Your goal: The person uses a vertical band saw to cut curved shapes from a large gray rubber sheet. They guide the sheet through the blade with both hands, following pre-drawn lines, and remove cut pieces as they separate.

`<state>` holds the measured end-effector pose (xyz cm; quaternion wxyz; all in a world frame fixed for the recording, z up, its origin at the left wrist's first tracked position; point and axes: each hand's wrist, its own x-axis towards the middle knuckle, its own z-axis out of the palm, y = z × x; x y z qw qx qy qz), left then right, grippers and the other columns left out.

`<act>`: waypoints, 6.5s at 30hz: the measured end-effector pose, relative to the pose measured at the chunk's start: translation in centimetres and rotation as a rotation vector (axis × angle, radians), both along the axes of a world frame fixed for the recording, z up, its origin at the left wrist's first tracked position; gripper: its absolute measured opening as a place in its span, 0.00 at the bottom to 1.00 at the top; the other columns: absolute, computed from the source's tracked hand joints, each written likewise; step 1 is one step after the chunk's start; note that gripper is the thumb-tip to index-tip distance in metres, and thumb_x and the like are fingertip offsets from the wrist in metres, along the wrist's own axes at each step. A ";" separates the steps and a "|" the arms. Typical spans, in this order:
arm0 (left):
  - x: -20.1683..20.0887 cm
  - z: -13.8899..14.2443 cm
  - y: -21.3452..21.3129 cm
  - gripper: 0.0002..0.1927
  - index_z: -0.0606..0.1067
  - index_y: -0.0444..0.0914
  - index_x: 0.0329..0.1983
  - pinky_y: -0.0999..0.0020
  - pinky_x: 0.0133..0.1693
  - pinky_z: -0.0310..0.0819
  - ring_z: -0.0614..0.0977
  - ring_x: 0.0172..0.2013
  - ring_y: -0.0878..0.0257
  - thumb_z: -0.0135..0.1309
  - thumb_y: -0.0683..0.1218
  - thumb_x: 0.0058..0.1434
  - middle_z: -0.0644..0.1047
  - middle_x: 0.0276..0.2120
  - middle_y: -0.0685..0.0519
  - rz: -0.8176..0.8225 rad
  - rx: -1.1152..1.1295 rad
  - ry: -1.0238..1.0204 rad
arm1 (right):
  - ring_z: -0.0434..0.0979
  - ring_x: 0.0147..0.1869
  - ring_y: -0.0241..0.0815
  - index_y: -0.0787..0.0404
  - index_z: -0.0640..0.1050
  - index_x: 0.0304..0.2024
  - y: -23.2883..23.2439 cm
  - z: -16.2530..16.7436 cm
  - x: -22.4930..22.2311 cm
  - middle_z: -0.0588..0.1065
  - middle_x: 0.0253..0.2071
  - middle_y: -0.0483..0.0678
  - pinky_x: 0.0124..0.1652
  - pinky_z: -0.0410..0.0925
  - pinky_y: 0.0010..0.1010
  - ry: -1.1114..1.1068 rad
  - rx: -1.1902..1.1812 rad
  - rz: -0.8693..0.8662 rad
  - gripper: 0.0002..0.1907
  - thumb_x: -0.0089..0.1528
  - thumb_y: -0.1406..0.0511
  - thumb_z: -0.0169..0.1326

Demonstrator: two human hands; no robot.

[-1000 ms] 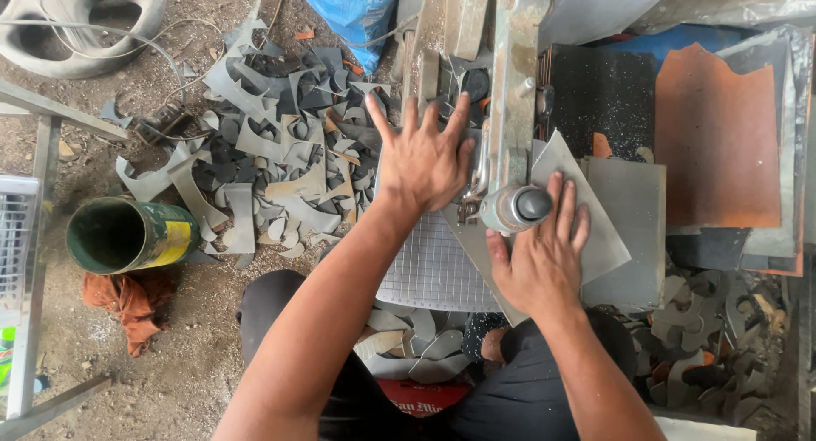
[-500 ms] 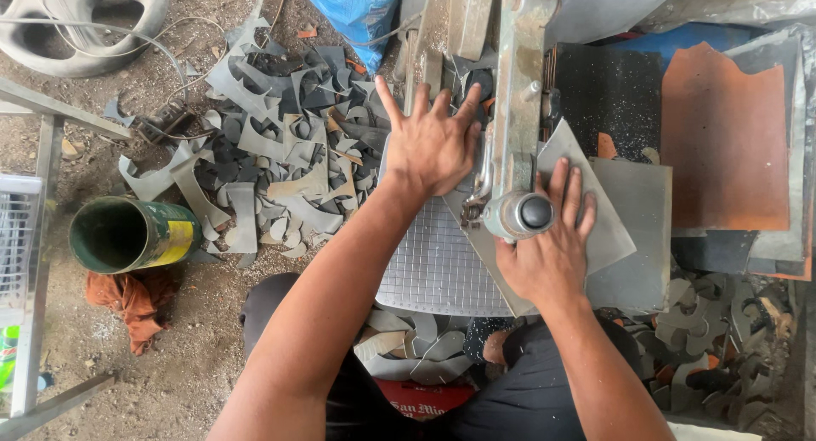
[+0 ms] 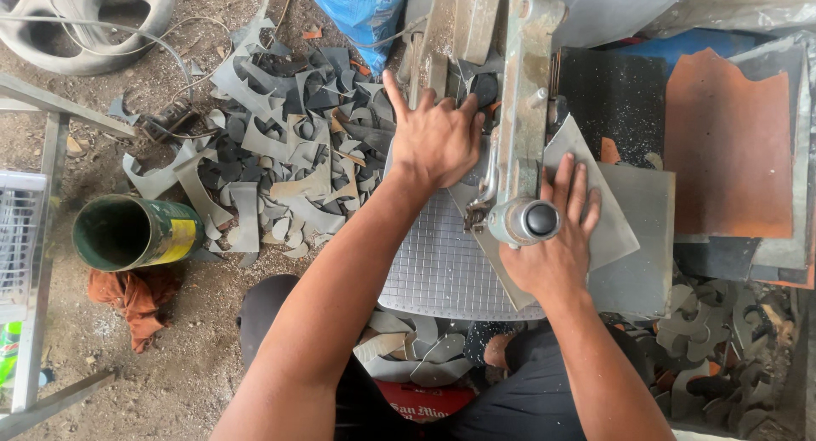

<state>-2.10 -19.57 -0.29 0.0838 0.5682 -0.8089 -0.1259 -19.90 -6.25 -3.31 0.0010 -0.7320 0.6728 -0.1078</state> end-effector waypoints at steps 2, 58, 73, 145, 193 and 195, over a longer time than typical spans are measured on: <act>0.0 -0.1 0.0 0.22 0.77 0.41 0.50 0.16 0.62 0.23 0.79 0.53 0.45 0.34 0.54 0.70 0.82 0.37 0.44 -0.001 -0.027 0.016 | 0.45 0.81 0.72 0.76 0.59 0.69 -0.1 0.0 0.0 0.48 0.76 0.75 0.71 0.42 0.65 -0.018 -0.009 0.011 0.45 0.55 0.59 0.58; 3.8 -1.5 21.3 0.32 0.63 0.31 0.71 0.34 0.68 0.43 0.58 0.73 0.40 0.43 0.53 0.68 0.60 0.72 0.34 0.002 -0.147 0.156 | 0.70 0.69 0.52 0.62 0.84 0.49 7.8 1.4 1.8 0.80 0.57 0.46 0.64 0.56 0.45 -0.284 -0.185 0.238 0.14 0.64 0.62 0.59; 2.8 -1.7 20.2 0.34 0.60 0.30 0.73 0.34 0.68 0.41 0.55 0.73 0.37 0.41 0.53 0.68 0.56 0.72 0.30 0.036 -0.118 0.138 | 0.70 0.69 0.53 0.61 0.85 0.49 5.9 1.3 1.0 0.82 0.50 0.48 0.67 0.54 0.50 -0.278 -0.197 0.290 0.13 0.64 0.63 0.59; 3.7 -1.3 7.9 0.31 0.61 0.42 0.74 0.30 0.69 0.31 0.53 0.75 0.51 0.41 0.52 0.68 0.56 0.75 0.44 -0.295 -0.133 0.041 | 0.57 0.79 0.65 0.67 0.79 0.55 1.5 -2.0 1.8 0.72 0.63 0.66 0.71 0.47 0.69 -0.045 -0.126 0.052 0.23 0.59 0.65 0.53; 2.2 0.2 1.6 0.29 0.55 0.54 0.77 0.22 0.65 0.23 0.43 0.75 0.51 0.31 0.56 0.71 0.48 0.76 0.48 -0.185 -0.042 -0.101 | 0.50 0.82 0.61 0.54 0.66 0.72 -5.1 -2.5 0.2 0.62 0.75 0.56 0.67 0.29 0.78 -0.132 -0.071 0.099 0.35 0.62 0.64 0.56; 2.1 0.2 1.2 0.29 0.55 0.55 0.77 0.22 0.65 0.23 0.43 0.76 0.52 0.30 0.56 0.71 0.48 0.77 0.49 -0.187 -0.025 -0.097 | 0.48 0.83 0.61 0.55 0.65 0.73 -5.2 -2.3 0.3 0.60 0.77 0.56 0.66 0.28 0.79 -0.133 -0.080 0.092 0.34 0.64 0.64 0.55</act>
